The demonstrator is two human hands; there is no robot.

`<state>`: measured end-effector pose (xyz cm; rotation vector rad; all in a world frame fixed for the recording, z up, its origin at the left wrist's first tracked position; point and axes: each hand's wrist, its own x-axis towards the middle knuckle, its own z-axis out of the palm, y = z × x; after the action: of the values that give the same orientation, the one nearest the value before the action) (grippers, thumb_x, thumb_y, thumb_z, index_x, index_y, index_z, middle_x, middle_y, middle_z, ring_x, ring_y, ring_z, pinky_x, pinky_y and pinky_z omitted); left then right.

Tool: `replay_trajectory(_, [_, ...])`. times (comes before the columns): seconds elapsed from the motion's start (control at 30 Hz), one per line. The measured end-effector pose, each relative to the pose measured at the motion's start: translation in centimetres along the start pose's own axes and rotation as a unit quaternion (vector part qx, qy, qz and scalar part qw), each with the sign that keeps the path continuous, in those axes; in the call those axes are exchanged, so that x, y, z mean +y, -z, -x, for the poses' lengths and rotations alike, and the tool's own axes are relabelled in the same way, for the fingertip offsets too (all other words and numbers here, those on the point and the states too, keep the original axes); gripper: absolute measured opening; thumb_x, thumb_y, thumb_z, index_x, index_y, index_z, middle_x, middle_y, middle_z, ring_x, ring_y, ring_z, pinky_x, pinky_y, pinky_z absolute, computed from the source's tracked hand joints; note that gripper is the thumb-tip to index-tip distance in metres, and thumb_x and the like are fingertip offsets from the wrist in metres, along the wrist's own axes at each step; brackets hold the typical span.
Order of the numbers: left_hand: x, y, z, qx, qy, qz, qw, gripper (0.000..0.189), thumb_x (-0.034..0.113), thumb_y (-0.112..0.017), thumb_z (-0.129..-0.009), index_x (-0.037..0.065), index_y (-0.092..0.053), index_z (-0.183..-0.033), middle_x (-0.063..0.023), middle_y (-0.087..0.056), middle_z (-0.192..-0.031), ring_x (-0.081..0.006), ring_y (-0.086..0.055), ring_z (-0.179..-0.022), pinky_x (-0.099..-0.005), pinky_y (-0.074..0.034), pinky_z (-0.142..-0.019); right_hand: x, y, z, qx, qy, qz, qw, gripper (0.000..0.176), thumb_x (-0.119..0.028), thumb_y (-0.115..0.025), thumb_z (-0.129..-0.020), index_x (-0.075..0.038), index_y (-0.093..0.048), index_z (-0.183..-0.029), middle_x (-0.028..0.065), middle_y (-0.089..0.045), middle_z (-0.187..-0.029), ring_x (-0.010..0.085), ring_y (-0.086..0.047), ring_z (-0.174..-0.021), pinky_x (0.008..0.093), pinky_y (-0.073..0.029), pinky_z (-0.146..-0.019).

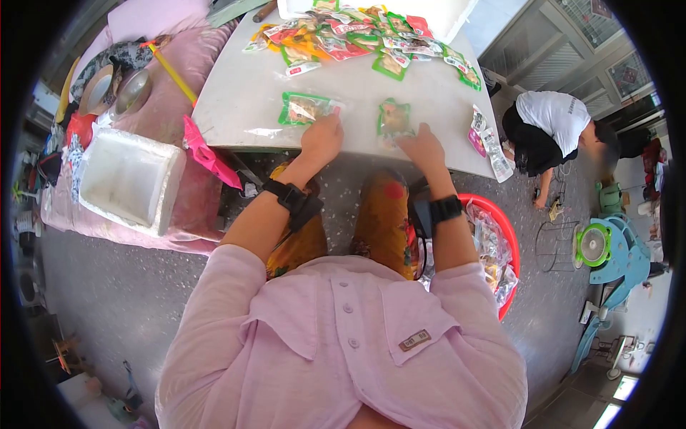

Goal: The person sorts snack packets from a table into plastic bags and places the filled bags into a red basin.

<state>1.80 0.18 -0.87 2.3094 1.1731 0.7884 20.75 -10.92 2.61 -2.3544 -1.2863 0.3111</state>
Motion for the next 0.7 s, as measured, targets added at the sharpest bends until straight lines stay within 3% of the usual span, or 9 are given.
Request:
replay_trajectory(0.07, [0.0, -0.1, 0.0, 0.004, 0.008, -0.008, 1.0, 0.012, 0.015, -0.043, -0.073, 0.005, -0.049, -0.074, -0.0162, -0.052, -0.075, -0.0328, -0.05, -0.072, -0.0411, -0.04, -0.062, -0.9, -0.5, -0.9, -0.013, 0.031, 0.076, 0.997, 0.046, -0.028, -0.057, -0.063, 0.004, -0.042, -0.092, 0.0223, -0.055, -0.081, 0.034, -0.054, -0.077, 0.0369, -0.043, -0.067])
replay_trajectory(0.17, [0.9, 1.3, 0.7, -0.028, 0.011, -0.098, 0.995, 0.013, 0.016, -0.043, -0.073, 0.004, -0.049, -0.074, -0.0162, -0.052, -0.074, -0.0324, -0.05, -0.073, -0.0416, -0.04, -0.062, 0.8, -2.0, -2.7, 0.009, 0.019, 0.012, 1.0, 0.047, -0.023, -0.057, -0.062, 0.005, -0.042, -0.096, 0.024, -0.053, -0.083, 0.0344, -0.053, -0.078, 0.0374, -0.042, -0.069])
replay_trajectory(0.27, [0.4, 1.5, 1.6, -0.023, 0.006, -0.096, 0.995, 0.014, 0.016, -0.044, -0.073, 0.002, -0.049, -0.073, -0.0168, -0.051, -0.073, -0.0324, -0.05, -0.072, -0.0419, -0.041, -0.061, 2.6, -2.3, -3.2, 0.112, 0.097, -0.053, 0.988, 0.042, -0.011, -0.055, -0.063, 0.005, -0.042, -0.1, 0.0212, -0.054, -0.084, 0.0282, -0.055, -0.077, 0.0336, -0.044, -0.067])
replay_trajectory(0.3, [0.2, 1.6, 1.7, -0.017, -0.004, -0.081, 0.997, 0.014, 0.015, -0.043, -0.073, 0.003, -0.049, -0.074, -0.0167, -0.051, -0.073, -0.033, -0.051, -0.071, -0.0421, -0.041, -0.061, 2.3, -2.2, -2.8, 0.093, 0.082, -0.181, 0.976, 0.04, -0.007, -0.053, -0.063, 0.005, -0.043, -0.1, 0.0192, -0.054, -0.085, 0.0257, -0.055, -0.077, 0.032, -0.044, -0.066])
replay_trajectory(0.37, [-0.1, 1.7, 1.8, -0.008, -0.026, -0.053, 0.998, 0.014, 0.013, -0.041, -0.073, 0.003, -0.05, -0.075, -0.0166, -0.052, -0.074, -0.0341, -0.051, -0.07, -0.0425, -0.041, -0.059, 1.8, -2.0, -1.7, 0.052, 0.047, -0.425, 0.902, 0.038, 0.003, -0.05, -0.064, 0.005, -0.043, -0.101, 0.0152, -0.054, -0.086, 0.0208, -0.055, -0.076, 0.0287, -0.045, -0.064])
replay_trajectory(0.47, [0.2, 2.1, 1.2, 0.038, -0.016, -0.006, 0.999, 0.012, 0.013, -0.045, -0.073, 0.001, -0.048, -0.072, -0.0173, -0.051, -0.073, -0.0335, -0.049, -0.071, -0.0413, -0.04, -0.06, -0.6, -0.5, 0.2, -0.1, 0.003, -0.583, 0.806, 0.036, 0.011, -0.046, -0.064, 0.005, -0.045, -0.099, 0.0108, -0.053, -0.086, 0.0168, -0.054, -0.077, 0.0257, -0.045, -0.064])
replay_trajectory(0.57, [0.4, 2.3, 0.8, 0.052, -0.048, 0.018, 0.997, 0.011, 0.012, -0.044, -0.073, 0.002, -0.048, -0.072, -0.017, -0.051, -0.072, -0.0339, -0.049, -0.07, -0.0412, -0.039, -0.06, -1.8, -1.5, 0.3, -0.198, 0.003, -0.632, 0.749, 0.035, 0.011, -0.046, -0.064, 0.005, -0.045, -0.099, 0.0111, -0.053, -0.085, 0.0181, -0.054, -0.075, 0.0281, -0.046, -0.065])
replay_trajectory(0.7, [1.4, 3.5, 1.0, 0.051, -0.033, 0.001, 0.998, 0.012, 0.013, -0.044, -0.073, 0.002, -0.049, -0.074, -0.0172, -0.05, -0.075, -0.0343, -0.049, -0.07, -0.0426, -0.039, -0.059, -3.2, -1.7, -0.1, -0.225, -0.025, -0.591, 0.774, 0.034, 0.011, -0.047, -0.063, 0.006, -0.046, -0.097, 0.0118, -0.053, -0.084, 0.0196, -0.055, -0.072, 0.0303, -0.047, -0.062])
